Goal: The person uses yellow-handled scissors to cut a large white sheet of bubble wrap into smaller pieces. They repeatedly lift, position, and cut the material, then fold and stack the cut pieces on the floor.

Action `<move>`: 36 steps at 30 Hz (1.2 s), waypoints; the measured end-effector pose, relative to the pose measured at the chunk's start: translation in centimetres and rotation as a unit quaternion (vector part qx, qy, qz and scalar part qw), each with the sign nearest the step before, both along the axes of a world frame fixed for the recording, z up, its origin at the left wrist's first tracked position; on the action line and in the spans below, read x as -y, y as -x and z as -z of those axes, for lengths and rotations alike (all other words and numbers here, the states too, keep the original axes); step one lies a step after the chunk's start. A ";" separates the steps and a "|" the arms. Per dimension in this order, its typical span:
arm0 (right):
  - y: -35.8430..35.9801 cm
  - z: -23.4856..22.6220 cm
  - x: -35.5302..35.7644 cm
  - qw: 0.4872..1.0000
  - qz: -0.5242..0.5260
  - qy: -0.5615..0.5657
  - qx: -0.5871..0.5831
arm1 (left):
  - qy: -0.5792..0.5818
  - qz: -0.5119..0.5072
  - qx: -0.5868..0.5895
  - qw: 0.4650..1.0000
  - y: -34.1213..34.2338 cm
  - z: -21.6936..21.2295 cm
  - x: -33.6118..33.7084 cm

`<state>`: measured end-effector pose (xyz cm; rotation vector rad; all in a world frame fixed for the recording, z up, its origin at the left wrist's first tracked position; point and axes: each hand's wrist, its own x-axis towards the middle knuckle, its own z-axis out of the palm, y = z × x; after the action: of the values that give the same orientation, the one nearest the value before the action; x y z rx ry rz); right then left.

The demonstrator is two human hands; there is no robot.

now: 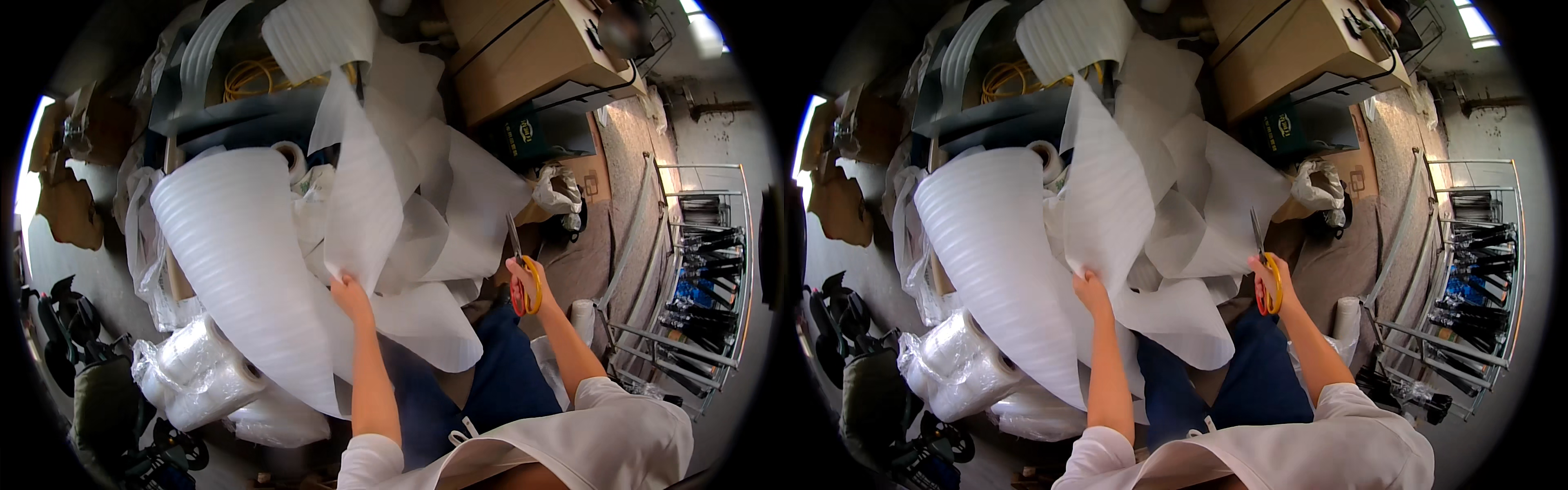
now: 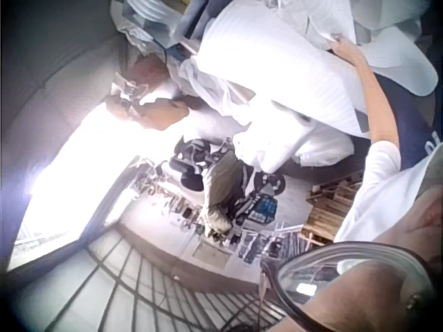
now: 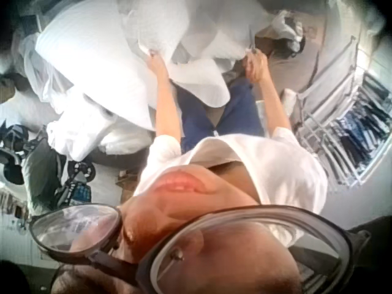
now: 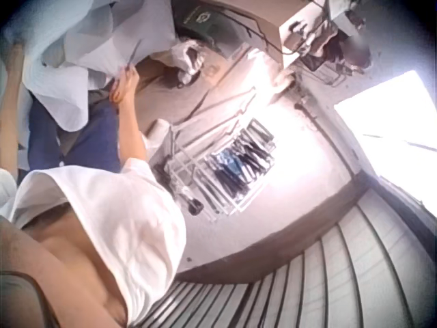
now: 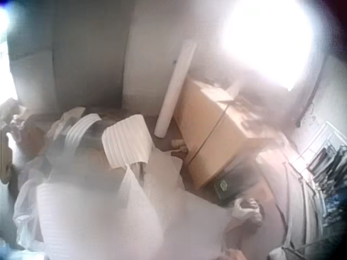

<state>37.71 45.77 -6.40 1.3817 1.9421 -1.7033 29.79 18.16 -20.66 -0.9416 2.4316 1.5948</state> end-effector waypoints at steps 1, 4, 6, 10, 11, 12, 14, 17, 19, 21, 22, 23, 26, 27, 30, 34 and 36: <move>-0.9 -1.4 -0.8 1.000 -0.008 0.018 0.016 | -0.064 -0.047 -0.016 0.997 -1.0 -1.1 -0.9; -2.7 -3.6 -3.0 0.999 -0.028 0.038 -0.001 | -0.204 -0.123 -0.034 0.971 -2.7 -5.8 -6.5; -2.3 -5.4 -5.2 0.998 -0.047 0.040 -0.027 | -0.193 -0.016 -0.010 0.981 -3.2 -9.8 -11.0; 1.4 -9.4 -14.2 0.992 -0.068 -0.032 -0.099 | -0.111 0.053 -0.112 0.986 -3.8 -13.6 -19.2; 2.4 -10.2 -17.3 0.990 -0.070 -0.038 -0.114 | -0.084 0.057 -0.138 0.985 -3.8 -15.8 -20.9; 3.2 -10.6 -20.9 0.981 -0.064 -0.031 -0.181 | -0.080 0.075 -0.141 0.984 -3.7 -17.5 -22.1; 5.9 -11.9 -27.9 0.966 -0.071 -0.047 -0.244 | 0.030 0.077 -0.081 0.993 -3.7 -18.3 -22.1; 9.3 -12.4 -38.9 0.932 -0.064 -0.213 -0.285 | 0.028 -0.077 -0.166 0.983 -3.4 -22.6 -24.9; 11.2 -14.6 -44.7 0.928 -0.020 -0.282 -0.242 | 0.030 -0.144 -0.167 0.975 -2.5 -27.4 -27.9; 12.9 -15.6 -50.1 0.907 0.024 -0.371 -0.200 | 0.041 -0.146 -0.179 0.972 -1.4 -29.6 -30.3; 13.6 -15.4 -52.9 0.902 0.029 -0.392 -0.180 | 0.092 -0.121 -0.184 0.971 -1.1 -29.9 -31.1; 14.5 -14.8 -55.3 0.897 0.034 -0.409 -0.164 | 0.103 -0.085 -0.180 0.975 -0.5 -30.8 -32.5; 16.8 -16.3 -59.4 0.889 -0.078 -0.430 -0.137 | 0.183 -0.021 -0.133 0.974 1.4 -33.9 -36.0; 17.5 -17.3 -59.7 0.879 -0.103 -0.443 -0.144 | 0.217 -0.007 -0.108 0.970 1.6 -34.5 -36.7; 16.5 -22.1 -58.1 0.913 -0.143 -0.348 -0.160 | 0.252 -0.006 -0.123 0.960 1.0 -34.9 -37.3; 17.5 -18.8 -53.8 0.948 -0.234 -0.043 -0.210 | 0.229 -0.005 -0.108 0.967 0.3 -33.1 -36.9; 20.7 -17.2 -49.7 0.936 -0.238 -0.104 -0.237 | 0.202 -0.001 -0.108 0.974 0.3 -33.7 -37.3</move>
<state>17.00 95.49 10.75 0.4827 2.5060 -1.7204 29.53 55.42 13.08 -0.8538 2.9804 1.2842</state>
